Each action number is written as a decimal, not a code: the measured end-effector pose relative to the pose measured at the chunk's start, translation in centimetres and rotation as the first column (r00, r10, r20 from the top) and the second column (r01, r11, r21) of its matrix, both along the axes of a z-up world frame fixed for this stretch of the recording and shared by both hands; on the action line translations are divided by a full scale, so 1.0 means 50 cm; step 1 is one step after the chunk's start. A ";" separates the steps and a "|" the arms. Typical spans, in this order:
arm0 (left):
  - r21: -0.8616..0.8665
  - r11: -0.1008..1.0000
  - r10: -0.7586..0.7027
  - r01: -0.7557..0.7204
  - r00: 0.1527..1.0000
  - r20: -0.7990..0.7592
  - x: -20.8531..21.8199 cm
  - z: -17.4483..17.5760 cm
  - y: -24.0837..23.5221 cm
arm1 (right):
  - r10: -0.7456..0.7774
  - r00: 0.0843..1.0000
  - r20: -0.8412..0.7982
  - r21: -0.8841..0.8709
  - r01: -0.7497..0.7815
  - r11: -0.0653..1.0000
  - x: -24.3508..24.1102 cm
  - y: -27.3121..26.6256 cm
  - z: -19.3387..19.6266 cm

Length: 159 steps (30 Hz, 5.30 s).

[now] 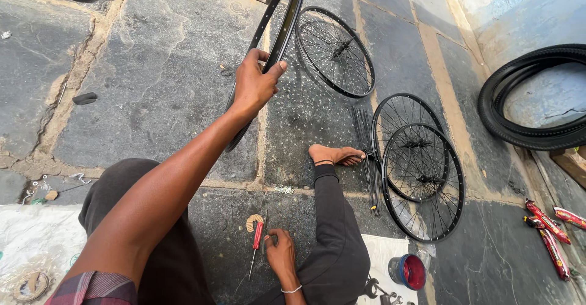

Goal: The person sits on the ground and works on a bicycle wheel, using a red screwdriver to tighten the spokes. They manipulate the wheel rim and spokes, occasionally picking up loose spokes from the floor to insert into the hub.

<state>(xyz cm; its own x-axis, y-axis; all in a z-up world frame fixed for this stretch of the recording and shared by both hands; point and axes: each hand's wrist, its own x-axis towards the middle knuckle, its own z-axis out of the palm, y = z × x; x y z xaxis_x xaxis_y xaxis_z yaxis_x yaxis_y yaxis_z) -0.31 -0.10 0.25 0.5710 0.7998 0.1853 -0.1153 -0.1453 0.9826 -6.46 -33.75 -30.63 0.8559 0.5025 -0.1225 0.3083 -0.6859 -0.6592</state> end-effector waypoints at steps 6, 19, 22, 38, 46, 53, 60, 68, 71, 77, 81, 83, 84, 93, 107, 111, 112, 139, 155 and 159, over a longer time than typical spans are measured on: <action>-0.167 0.982 0.090 -0.086 0.996 0.016 -0.004 -0.005 0.030 | 0.018 1.000 -0.020 -0.026 -0.019 0.999 0.003 0.001 -0.007; -0.501 0.860 -0.039 0.097 0.991 0.125 -0.068 -0.201 0.097 | 0.095 0.995 -0.027 0.108 -0.092 0.990 -0.033 0.019 0.001; -0.557 0.814 -0.151 0.163 0.986 0.068 -0.128 -0.268 -0.031 | 0.137 0.989 -0.048 0.078 -0.133 0.988 -0.037 0.042 0.000; -0.969 0.036 -0.432 0.245 0.878 0.206 -0.046 -0.425 -0.334 | -0.190 0.912 0.364 0.337 0.061 0.939 0.203 -0.095 0.198; -0.520 -0.695 0.383 0.496 0.868 0.317 0.430 -0.493 -0.427 | -0.278 0.910 0.307 -0.335 0.376 0.864 0.586 -0.306 -0.063; -0.304 -0.760 0.594 0.575 0.804 0.038 0.600 -0.487 -0.387 | -0.165 0.883 0.439 -0.427 0.367 0.827 0.774 -0.335 -0.193; -0.303 -0.743 0.614 0.597 0.788 0.049 0.619 -0.495 -0.373 | -0.387 0.847 0.364 -0.448 0.523 0.725 0.865 -0.339 -0.232; -0.332 -0.755 0.621 0.565 0.779 -0.084 0.599 -0.446 -0.360 | -0.297 0.900 0.318 -0.568 0.432 0.701 0.833 -0.279 -0.208; -0.333 -0.754 0.630 0.566 0.767 -0.123 0.595 -0.453 -0.368 | -0.282 0.918 0.279 -0.477 0.387 0.789 0.794 -0.296 -0.210; -0.205 -0.723 0.643 0.660 0.751 0.147 0.602 -0.499 -0.379 | -0.398 0.901 0.174 -0.341 0.435 0.833 0.661 -0.324 -0.145; 0.174 -0.583 0.681 0.793 0.595 -0.427 0.391 -0.358 -0.320 | -0.356 0.922 0.155 -0.426 0.388 0.817 0.555 -0.330 -0.009; 0.498 -0.125 0.300 0.858 0.511 -0.806 0.089 -0.272 -0.224 | -0.314 0.935 0.164 -0.438 0.355 0.826 0.512 -0.329 0.081; 0.534 -0.017 0.188 0.845 0.527 -0.829 -0.048 -0.208 -0.188 | -0.298 0.937 0.184 -0.440 0.349 0.828 0.496 -0.332 0.129; 0.709 0.158 -0.179 0.687 0.726 -0.664 -0.236 0.136 -0.177 | -0.124 0.858 0.499 -0.308 0.309 0.900 0.391 -0.323 0.621; 0.975 0.220 -0.198 0.012 0.980 0.032 -0.156 0.103 -0.234 | 0.301 0.894 0.333 -0.572 -0.062 0.818 0.021 0.034 1.042; 0.905 0.319 -0.301 0.280 0.936 -0.184 -0.145 0.059 -0.206 | 0.507 0.819 0.269 -0.729 -0.171 0.663 -0.007 0.145 1.073; 0.910 0.323 -0.310 0.260 0.938 -0.158 -0.142 0.049 -0.197 | 0.569 0.752 0.333 -0.724 -0.183 0.665 -0.007 0.163 1.080; 0.064 0.958 -0.269 0.278 0.803 0.531 -0.219 0.111 -0.027 | 0.155 0.837 0.525 0.127 -0.257 0.958 -0.016 0.320 0.688; -0.148 0.947 -0.258 0.285 0.950 0.176 -0.183 0.056 -0.102 | 0.132 0.940 0.314 0.100 -0.171 0.980 0.056 0.304 0.671; -0.096 0.957 -0.251 0.272 0.949 0.191 -0.190 0.066 -0.097 | 0.166 0.980 0.108 0.137 -0.180 0.974 0.082 0.295 0.686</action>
